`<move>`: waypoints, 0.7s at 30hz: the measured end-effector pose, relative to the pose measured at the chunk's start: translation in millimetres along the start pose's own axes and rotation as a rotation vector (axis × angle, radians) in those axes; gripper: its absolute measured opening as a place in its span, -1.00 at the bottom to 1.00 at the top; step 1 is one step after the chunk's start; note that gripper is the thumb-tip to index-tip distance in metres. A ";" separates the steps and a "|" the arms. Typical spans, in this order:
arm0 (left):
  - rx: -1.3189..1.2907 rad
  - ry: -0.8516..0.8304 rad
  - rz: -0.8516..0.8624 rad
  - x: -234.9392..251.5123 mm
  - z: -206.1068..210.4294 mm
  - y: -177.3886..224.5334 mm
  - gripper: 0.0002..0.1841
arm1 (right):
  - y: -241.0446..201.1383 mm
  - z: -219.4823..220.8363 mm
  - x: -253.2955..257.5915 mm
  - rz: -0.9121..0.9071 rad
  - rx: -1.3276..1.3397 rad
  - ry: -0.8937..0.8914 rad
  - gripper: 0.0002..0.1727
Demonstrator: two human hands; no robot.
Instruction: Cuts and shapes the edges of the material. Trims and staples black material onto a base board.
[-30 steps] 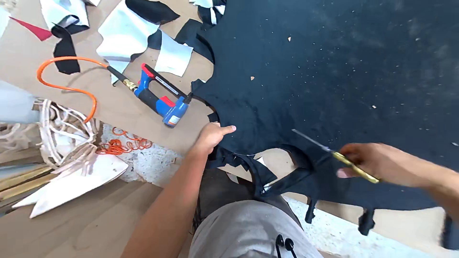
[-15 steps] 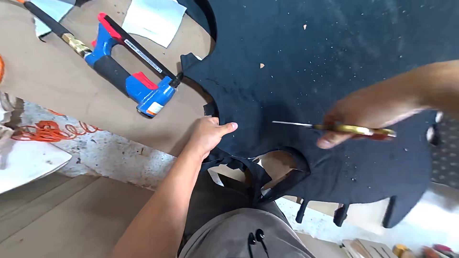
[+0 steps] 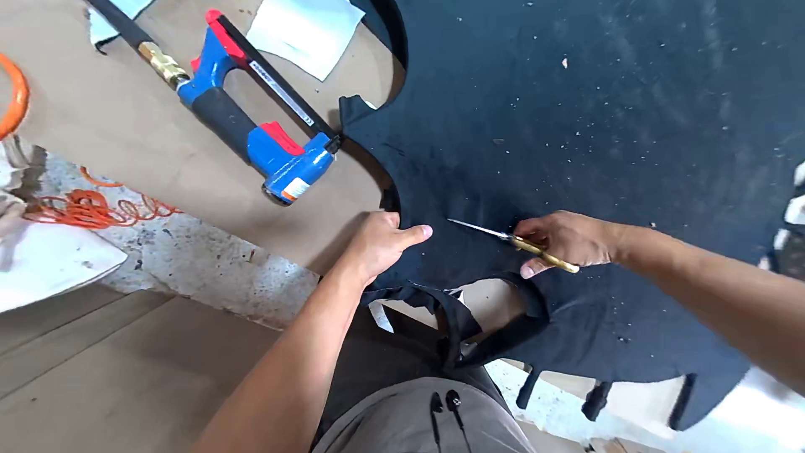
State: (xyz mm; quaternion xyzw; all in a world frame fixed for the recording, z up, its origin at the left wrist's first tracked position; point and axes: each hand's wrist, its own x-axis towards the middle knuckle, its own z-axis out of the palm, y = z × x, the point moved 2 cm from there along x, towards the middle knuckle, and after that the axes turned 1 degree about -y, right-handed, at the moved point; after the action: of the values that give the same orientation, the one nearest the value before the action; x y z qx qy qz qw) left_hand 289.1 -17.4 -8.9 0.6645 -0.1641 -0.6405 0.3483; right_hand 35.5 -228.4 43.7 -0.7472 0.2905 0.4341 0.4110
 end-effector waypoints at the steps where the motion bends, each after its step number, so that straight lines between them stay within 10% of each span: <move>1: 0.007 0.003 0.009 1.5 -0.3 -1.4 -0.67 | 0.8 2.1 2.9 -0.021 0.029 0.006 -0.30; 14: 0.523 0.171 -0.020 -6.0 -5.3 9.6 -0.61 | -9.5 14.1 -26.0 -0.180 -0.134 0.226 -0.51; 18: 1.039 0.504 0.472 -37.3 1.7 17.9 -0.54 | 73.6 44.9 -100.7 0.236 -0.012 0.563 -0.20; 21: 1.260 0.251 0.665 -24.4 20.7 -6.9 -0.27 | 125.3 78.9 -124.8 0.456 0.049 0.742 0.03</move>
State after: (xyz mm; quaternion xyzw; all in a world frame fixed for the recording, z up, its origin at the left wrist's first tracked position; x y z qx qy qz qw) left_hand 264.4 -1.5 5.7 0.7224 -0.6545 -0.2033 0.0919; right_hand -152.7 -212.2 86.6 -0.7593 0.5863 0.2088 0.1901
